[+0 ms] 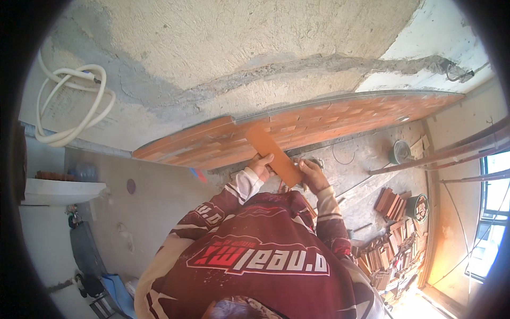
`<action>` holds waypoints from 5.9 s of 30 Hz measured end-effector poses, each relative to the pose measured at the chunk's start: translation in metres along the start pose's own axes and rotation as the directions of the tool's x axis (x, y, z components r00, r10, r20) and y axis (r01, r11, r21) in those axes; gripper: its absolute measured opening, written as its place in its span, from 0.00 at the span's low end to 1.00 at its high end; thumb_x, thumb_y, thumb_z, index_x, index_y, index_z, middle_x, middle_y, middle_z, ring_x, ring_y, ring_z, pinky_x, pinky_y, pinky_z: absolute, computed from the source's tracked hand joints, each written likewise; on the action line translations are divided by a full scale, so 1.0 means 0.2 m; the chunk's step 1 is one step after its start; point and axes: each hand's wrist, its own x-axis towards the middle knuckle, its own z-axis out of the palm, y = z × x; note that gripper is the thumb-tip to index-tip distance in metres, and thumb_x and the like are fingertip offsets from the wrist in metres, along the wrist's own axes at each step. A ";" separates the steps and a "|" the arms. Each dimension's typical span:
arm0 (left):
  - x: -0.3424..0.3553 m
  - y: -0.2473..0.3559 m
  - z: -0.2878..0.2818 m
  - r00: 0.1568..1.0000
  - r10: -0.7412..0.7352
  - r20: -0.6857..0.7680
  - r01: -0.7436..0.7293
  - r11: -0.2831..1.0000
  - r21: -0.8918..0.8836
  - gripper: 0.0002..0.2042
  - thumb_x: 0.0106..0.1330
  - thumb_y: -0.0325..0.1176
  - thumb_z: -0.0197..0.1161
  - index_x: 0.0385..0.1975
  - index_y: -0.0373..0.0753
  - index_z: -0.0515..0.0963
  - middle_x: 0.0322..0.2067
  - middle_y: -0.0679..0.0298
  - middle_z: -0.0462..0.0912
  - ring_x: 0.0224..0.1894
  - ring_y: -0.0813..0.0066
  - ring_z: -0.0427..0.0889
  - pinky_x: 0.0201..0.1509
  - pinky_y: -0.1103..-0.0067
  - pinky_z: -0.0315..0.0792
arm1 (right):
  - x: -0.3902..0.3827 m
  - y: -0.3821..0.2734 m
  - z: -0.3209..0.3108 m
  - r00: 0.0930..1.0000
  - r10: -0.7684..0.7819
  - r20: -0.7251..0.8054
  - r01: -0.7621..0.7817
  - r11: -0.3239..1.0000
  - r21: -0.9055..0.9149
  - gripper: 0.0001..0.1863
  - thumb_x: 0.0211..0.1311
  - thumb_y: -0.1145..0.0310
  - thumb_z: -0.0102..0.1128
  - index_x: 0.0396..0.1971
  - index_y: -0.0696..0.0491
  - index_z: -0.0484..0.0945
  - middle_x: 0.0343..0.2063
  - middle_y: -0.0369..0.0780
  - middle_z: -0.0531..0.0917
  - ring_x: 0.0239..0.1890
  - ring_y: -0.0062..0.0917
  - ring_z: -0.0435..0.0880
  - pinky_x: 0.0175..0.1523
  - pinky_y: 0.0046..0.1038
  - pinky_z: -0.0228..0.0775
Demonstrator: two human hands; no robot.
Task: The person applies mortar to a wall and places terracotta tiles in a staggered pattern. They use a trowel to spread the mortar and a white PVC pipe to tap the tiles into position, ensuring they are level and securely attached.
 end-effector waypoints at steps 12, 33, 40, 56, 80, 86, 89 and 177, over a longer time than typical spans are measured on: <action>0.13 0.16 0.11 0.968 0.130 -0.216 -0.120 0.991 0.059 0.17 0.70 0.38 0.59 0.55 0.43 0.68 0.49 0.60 0.77 0.50 0.61 0.78 0.56 0.62 0.75 | 0.17 -0.31 -0.12 0.973 -0.211 -0.090 0.181 0.947 -0.267 0.18 0.62 0.68 0.64 0.48 0.60 0.71 0.40 0.42 0.81 0.39 0.26 0.83 0.41 0.28 0.81; 0.31 0.30 0.04 0.946 0.241 -0.215 -0.280 0.945 -0.169 0.13 0.72 0.32 0.54 0.51 0.34 0.68 0.53 0.50 0.75 0.56 0.54 0.76 0.61 0.64 0.74 | 0.63 -0.52 -0.12 0.891 -0.438 -0.121 0.355 0.836 -0.418 0.25 0.57 0.77 0.64 0.54 0.67 0.69 0.44 0.47 0.81 0.45 0.29 0.80 0.53 0.29 0.72; 0.33 0.34 0.04 0.913 0.286 -0.292 -0.356 0.908 -0.222 0.13 0.72 0.31 0.54 0.48 0.29 0.67 0.50 0.45 0.74 0.55 0.50 0.76 0.62 0.62 0.75 | 0.76 -0.44 -0.19 0.808 -0.577 -0.121 0.444 0.731 -0.518 0.21 0.56 0.75 0.64 0.50 0.65 0.73 0.39 0.42 0.83 0.43 0.26 0.80 0.51 0.27 0.72; 0.35 0.35 -0.02 0.893 0.350 -0.282 -0.406 0.898 -0.171 0.18 0.72 0.36 0.55 0.52 0.29 0.66 0.56 0.46 0.72 0.59 0.53 0.73 0.64 0.64 0.72 | 0.79 -0.45 -0.11 0.752 -0.637 -0.170 0.450 0.684 -0.574 0.13 0.58 0.74 0.61 0.43 0.62 0.81 0.35 0.37 0.85 0.38 0.20 0.80 0.47 0.24 0.70; -0.09 0.61 -0.01 0.428 0.860 0.278 -0.232 -0.192 0.953 0.15 0.57 0.24 0.64 0.46 0.36 0.78 0.45 0.55 0.77 0.44 0.59 0.79 0.45 0.66 0.74 | 0.82 -0.46 -0.22 0.828 -0.556 -0.072 0.454 0.739 -0.497 0.16 0.62 0.73 0.60 0.48 0.62 0.79 0.38 0.37 0.85 0.45 0.21 0.79 0.56 0.25 0.67; -0.08 0.79 -0.01 0.470 0.716 0.517 -0.147 -0.514 0.845 0.19 0.53 0.25 0.66 0.48 0.42 0.78 0.41 0.58 0.75 0.41 0.55 0.78 0.42 0.67 0.74 | 0.79 -0.47 -0.17 0.797 -0.597 -0.096 0.443 0.684 -0.579 0.15 0.61 0.72 0.61 0.46 0.62 0.80 0.36 0.38 0.85 0.42 0.20 0.79 0.53 0.25 0.68; -0.12 0.82 0.06 0.519 0.669 0.532 -0.049 -0.598 0.800 0.17 0.53 0.28 0.67 0.45 0.44 0.80 0.41 0.62 0.76 0.40 0.58 0.79 0.41 0.67 0.75 | 0.77 -0.48 -0.15 0.777 -0.619 -0.116 0.438 0.664 -0.605 0.13 0.61 0.71 0.61 0.43 0.62 0.81 0.35 0.38 0.86 0.41 0.21 0.80 0.51 0.25 0.69; -0.12 0.81 0.04 0.587 0.593 0.552 -0.005 -0.679 0.734 0.18 0.55 0.31 0.66 0.48 0.44 0.78 0.40 0.61 0.73 0.43 0.59 0.78 0.43 0.66 0.75 | 0.82 -0.29 0.06 0.535 -0.748 -0.393 0.292 0.600 -0.745 0.20 0.54 0.69 0.69 0.45 0.60 0.78 0.38 0.42 0.85 0.41 0.27 0.84 0.48 0.26 0.74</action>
